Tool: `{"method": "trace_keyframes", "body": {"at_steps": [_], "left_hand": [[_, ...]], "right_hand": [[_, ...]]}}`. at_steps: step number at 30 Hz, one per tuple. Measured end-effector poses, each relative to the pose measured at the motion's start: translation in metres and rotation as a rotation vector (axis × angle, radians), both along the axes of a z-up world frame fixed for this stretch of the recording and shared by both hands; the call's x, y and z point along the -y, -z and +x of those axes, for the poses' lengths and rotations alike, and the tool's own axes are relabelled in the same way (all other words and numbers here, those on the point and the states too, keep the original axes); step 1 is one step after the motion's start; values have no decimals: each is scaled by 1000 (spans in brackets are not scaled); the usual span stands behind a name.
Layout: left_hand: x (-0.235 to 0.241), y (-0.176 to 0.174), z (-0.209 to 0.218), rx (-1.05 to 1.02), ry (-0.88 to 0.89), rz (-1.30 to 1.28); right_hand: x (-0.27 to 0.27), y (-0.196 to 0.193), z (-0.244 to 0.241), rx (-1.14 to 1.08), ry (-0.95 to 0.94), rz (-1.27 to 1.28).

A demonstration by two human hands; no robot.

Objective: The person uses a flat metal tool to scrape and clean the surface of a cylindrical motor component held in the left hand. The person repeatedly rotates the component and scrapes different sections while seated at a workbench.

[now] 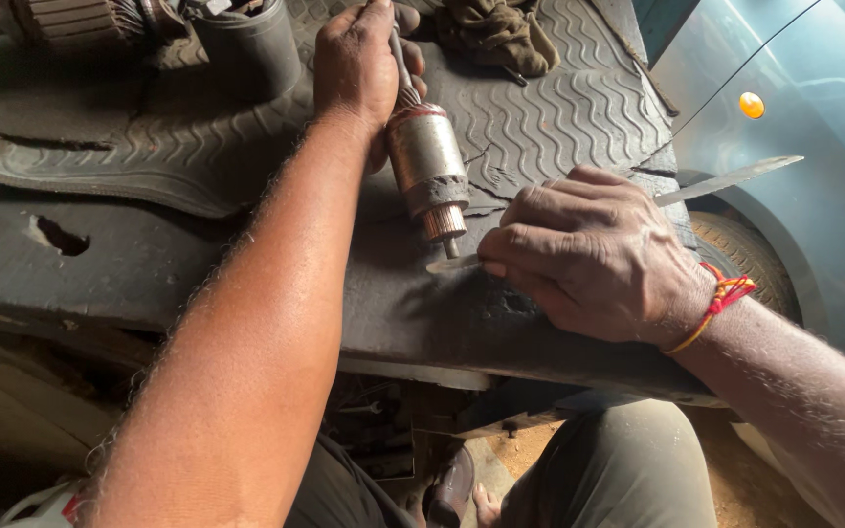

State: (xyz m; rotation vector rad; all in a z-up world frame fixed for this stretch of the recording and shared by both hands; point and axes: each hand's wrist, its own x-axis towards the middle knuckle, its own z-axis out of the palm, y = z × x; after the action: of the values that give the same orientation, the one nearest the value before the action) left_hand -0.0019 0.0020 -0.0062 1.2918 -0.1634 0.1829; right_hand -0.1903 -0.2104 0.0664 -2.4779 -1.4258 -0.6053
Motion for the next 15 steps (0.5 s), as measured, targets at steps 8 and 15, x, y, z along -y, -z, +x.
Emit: {"method": "trace_keyframes", "body": {"at_steps": [8, 15], "left_hand": [[2, -3, -2, -15, 8, -36], [2, -6, -7, 7, 6, -28]], "right_hand": [[3, 0, 1, -9, 31, 8], [6, 3, 1, 31, 20, 61]]}}
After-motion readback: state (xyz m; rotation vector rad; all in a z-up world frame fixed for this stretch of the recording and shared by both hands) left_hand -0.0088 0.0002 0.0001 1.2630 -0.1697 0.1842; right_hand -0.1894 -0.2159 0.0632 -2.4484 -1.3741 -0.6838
